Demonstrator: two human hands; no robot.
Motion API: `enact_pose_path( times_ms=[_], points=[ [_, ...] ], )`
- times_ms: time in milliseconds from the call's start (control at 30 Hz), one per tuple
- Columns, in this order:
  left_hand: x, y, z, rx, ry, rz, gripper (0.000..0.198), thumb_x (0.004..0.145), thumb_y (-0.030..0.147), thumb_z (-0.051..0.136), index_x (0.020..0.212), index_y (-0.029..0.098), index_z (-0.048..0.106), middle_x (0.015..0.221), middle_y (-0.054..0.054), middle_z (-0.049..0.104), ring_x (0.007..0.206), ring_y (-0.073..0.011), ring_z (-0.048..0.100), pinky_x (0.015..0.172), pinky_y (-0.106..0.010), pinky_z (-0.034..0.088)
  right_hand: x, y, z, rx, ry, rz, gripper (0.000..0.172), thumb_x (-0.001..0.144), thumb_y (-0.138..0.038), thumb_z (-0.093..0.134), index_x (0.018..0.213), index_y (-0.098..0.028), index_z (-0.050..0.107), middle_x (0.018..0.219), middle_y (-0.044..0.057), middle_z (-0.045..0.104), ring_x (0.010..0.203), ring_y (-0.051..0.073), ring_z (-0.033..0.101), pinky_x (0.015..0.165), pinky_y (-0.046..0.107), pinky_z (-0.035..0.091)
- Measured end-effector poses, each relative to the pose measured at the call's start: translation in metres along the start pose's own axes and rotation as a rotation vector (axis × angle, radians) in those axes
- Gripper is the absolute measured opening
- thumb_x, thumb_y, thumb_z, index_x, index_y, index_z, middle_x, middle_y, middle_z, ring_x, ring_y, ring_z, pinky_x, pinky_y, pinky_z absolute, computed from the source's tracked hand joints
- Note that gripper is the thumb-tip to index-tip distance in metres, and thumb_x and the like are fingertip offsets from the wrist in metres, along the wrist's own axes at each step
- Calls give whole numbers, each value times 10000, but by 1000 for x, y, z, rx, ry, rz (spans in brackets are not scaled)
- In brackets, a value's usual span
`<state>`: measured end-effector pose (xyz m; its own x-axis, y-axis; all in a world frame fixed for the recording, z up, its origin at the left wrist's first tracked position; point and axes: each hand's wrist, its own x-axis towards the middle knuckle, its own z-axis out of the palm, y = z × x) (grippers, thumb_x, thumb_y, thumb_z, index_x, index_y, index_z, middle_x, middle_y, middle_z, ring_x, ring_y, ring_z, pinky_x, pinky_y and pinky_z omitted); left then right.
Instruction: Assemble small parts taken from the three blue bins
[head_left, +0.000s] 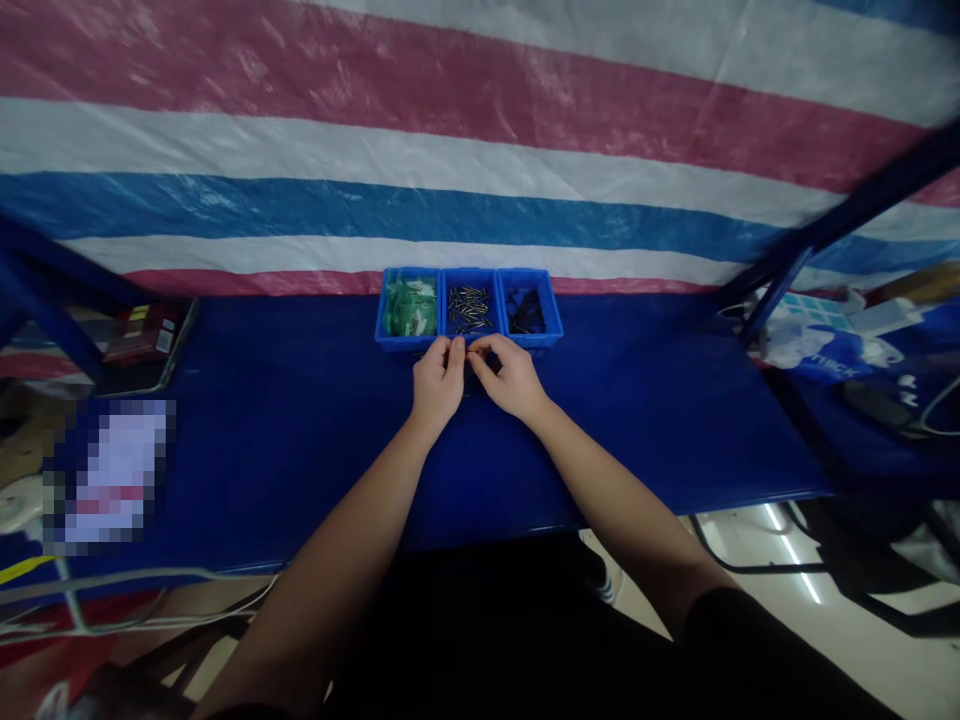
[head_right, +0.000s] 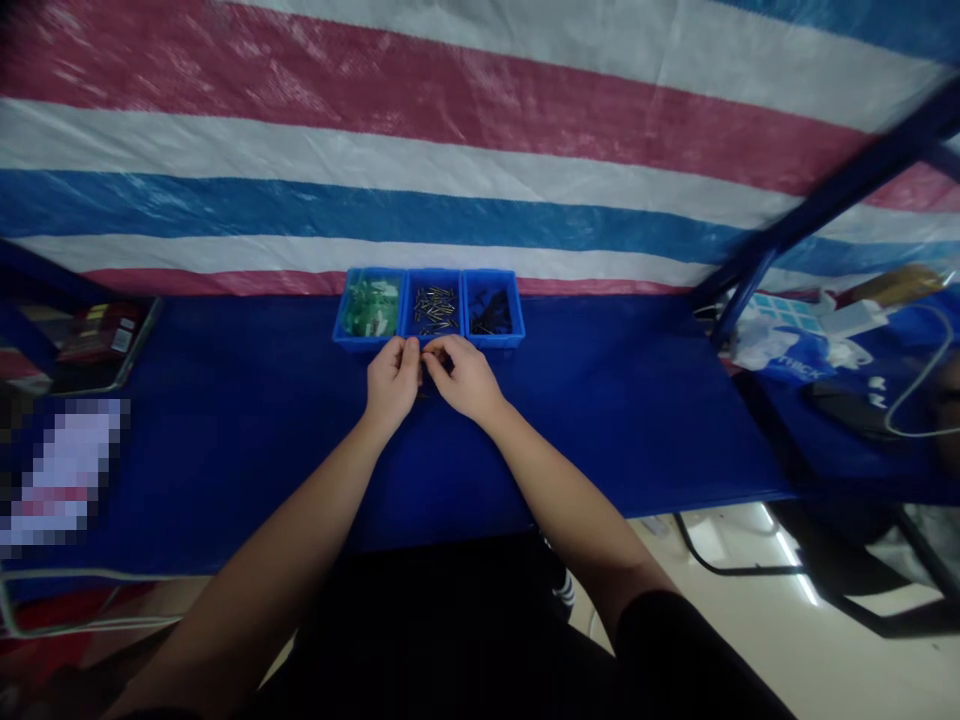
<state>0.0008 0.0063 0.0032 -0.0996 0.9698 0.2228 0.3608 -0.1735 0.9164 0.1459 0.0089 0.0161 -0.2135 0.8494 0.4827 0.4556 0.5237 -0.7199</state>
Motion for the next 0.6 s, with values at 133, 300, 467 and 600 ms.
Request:
enact_pose_path(
  times_ms=[133,300,467,600],
  points=[
    [-2,0,0,-42,-42,13,293,961,500,496,944,215,564,621,36,553,568,-106,526,578,-232,398,1,3,-1,-25,13,21,205,985,-331,498,910,-201,638,882,42,677,840,168,628,796,320,498],
    [-3,-2,1,-67,-72,44,251,971,462,490,1020,222,546,616,47,562,547,-103,541,589,-235,418,1,4,-1,-23,11,38,237,993,-351,487,902,-203,648,869,39,684,833,166,637,796,319,504],
    [-1,-1,1,-19,-26,44,281,968,473,491,904,202,534,672,21,586,603,-106,555,597,-233,417,1,1,-1,5,45,19,149,956,-305,545,1002,-212,651,940,47,692,853,164,648,783,314,530],
    [-1,0,1,-45,-23,36,309,966,489,493,875,197,539,694,13,602,630,-107,562,607,-229,422,1,-1,-1,26,41,-14,114,932,-260,562,980,-208,651,915,41,667,829,154,631,785,307,540]
  ],
)
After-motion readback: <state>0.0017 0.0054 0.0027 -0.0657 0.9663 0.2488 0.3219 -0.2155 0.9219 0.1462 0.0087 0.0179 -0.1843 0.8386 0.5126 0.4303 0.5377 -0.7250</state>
